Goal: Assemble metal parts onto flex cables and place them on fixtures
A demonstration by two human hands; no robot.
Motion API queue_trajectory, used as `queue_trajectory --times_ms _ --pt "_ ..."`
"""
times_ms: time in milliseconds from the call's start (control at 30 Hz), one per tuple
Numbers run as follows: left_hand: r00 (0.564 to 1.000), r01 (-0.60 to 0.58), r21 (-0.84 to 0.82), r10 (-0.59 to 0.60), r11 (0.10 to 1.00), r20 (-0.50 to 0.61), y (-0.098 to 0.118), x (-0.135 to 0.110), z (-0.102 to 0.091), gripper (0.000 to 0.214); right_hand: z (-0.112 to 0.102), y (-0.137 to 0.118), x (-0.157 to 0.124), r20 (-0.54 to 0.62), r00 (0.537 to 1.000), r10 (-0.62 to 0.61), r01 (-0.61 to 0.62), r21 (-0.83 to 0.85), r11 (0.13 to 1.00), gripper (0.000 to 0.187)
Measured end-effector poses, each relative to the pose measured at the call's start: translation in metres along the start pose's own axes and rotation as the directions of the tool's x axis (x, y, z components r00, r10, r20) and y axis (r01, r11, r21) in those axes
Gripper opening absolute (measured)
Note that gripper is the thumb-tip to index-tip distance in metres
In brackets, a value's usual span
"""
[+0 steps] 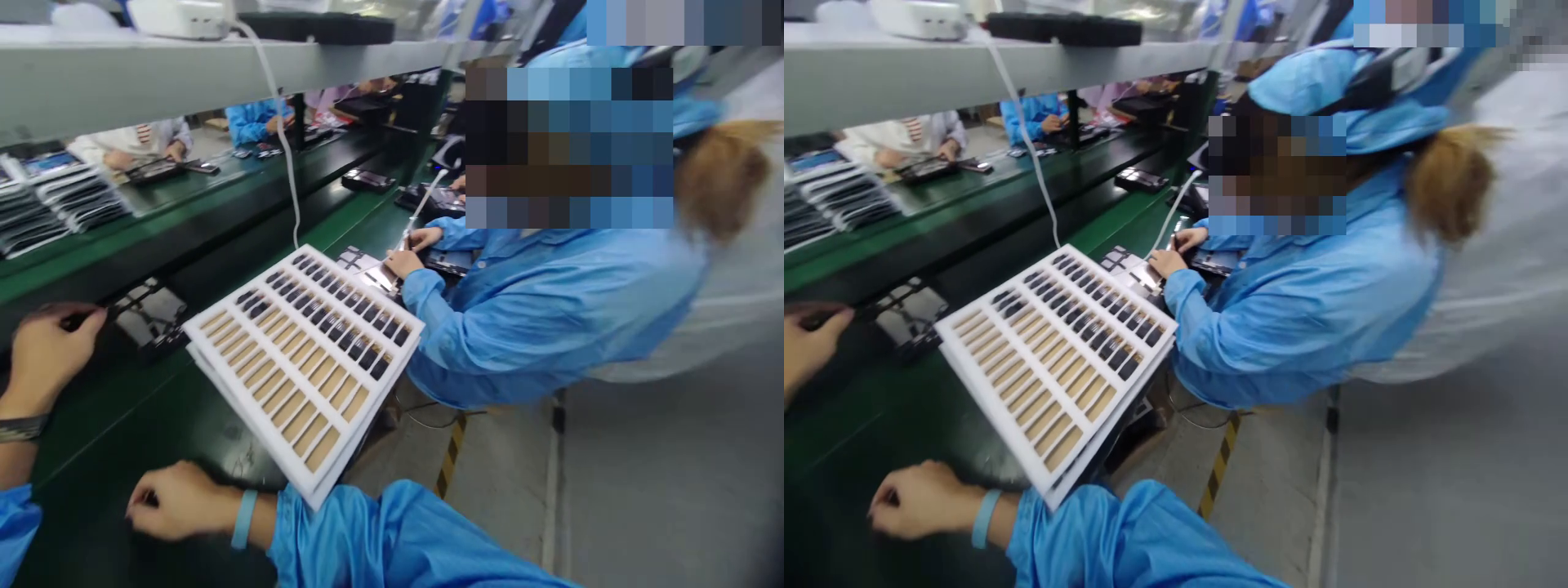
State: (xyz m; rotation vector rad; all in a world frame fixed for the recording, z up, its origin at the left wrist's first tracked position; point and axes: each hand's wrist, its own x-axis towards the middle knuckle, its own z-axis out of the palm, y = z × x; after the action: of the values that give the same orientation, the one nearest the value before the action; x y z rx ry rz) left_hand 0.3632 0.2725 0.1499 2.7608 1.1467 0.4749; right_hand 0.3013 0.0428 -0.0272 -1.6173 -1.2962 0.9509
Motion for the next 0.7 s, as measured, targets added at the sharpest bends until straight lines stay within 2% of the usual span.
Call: queue_trajectory --times_ms 33,100,167,233,333,433,500,533,600,700 --pt "0.991 0.070 -0.077 -0.079 0.995 -0.111 0.003 -0.026 -0.016 0.050 0.000 -0.004 -0.006 -0.010 1.000 -0.007 0.007 0.015 1.000 0.008" --pt "0.974 0.075 -0.225 -0.119 0.972 -0.190 0.011 -0.083 -0.045 0.046 -0.003 -0.010 -0.019 -0.073 0.997 0.019 -0.014 0.065 0.998 0.006" --pt "0.975 0.046 -0.364 -0.122 0.930 -0.188 0.016 -0.141 -0.068 0.044 -0.005 -0.012 -0.027 -0.100 0.995 0.032 -0.020 0.119 0.993 0.008" --pt "0.979 0.021 -0.435 -0.107 0.900 -0.173 0.013 -0.198 -0.086 0.038 -0.004 -0.010 -0.029 -0.114 0.993 0.025 -0.005 0.172 0.985 0.011" --pt "0.959 0.120 -0.486 -0.228 0.866 -0.170 -0.003 -0.290 -0.100 0.028 -0.002 -0.003 -0.029 -0.107 0.994 -0.001 0.026 0.233 0.972 0.014" --pt "0.889 0.326 -0.433 -0.429 0.840 -0.161 -0.028 -0.385 -0.090 0.024 -0.001 0.004 -0.032 -0.116 0.993 -0.031 0.059 0.246 0.967 0.021" --pt "0.851 0.437 -0.330 -0.504 0.837 -0.150 -0.043 -0.439 -0.070 0.020 -0.002 0.007 -0.035 -0.117 0.992 -0.044 0.069 0.222 0.973 0.027" --pt "0.849 0.465 -0.263 -0.510 0.845 -0.137 -0.050 -0.460 -0.058 0.017 -0.002 0.008 -0.037 -0.114 0.992 -0.050 0.073 0.206 0.976 0.029" --pt "0.857 0.486 -0.147 -0.503 0.862 -0.114 -0.060 -0.486 -0.033 0.015 -0.003 0.010 -0.039 -0.102 0.993 -0.055 0.072 0.174 0.982 0.033" --pt "0.860 0.502 -0.006 -0.499 0.865 -0.107 -0.065 -0.490 -0.007 0.024 -0.003 0.010 -0.040 -0.073 0.996 -0.045 0.055 0.143 0.988 0.039"
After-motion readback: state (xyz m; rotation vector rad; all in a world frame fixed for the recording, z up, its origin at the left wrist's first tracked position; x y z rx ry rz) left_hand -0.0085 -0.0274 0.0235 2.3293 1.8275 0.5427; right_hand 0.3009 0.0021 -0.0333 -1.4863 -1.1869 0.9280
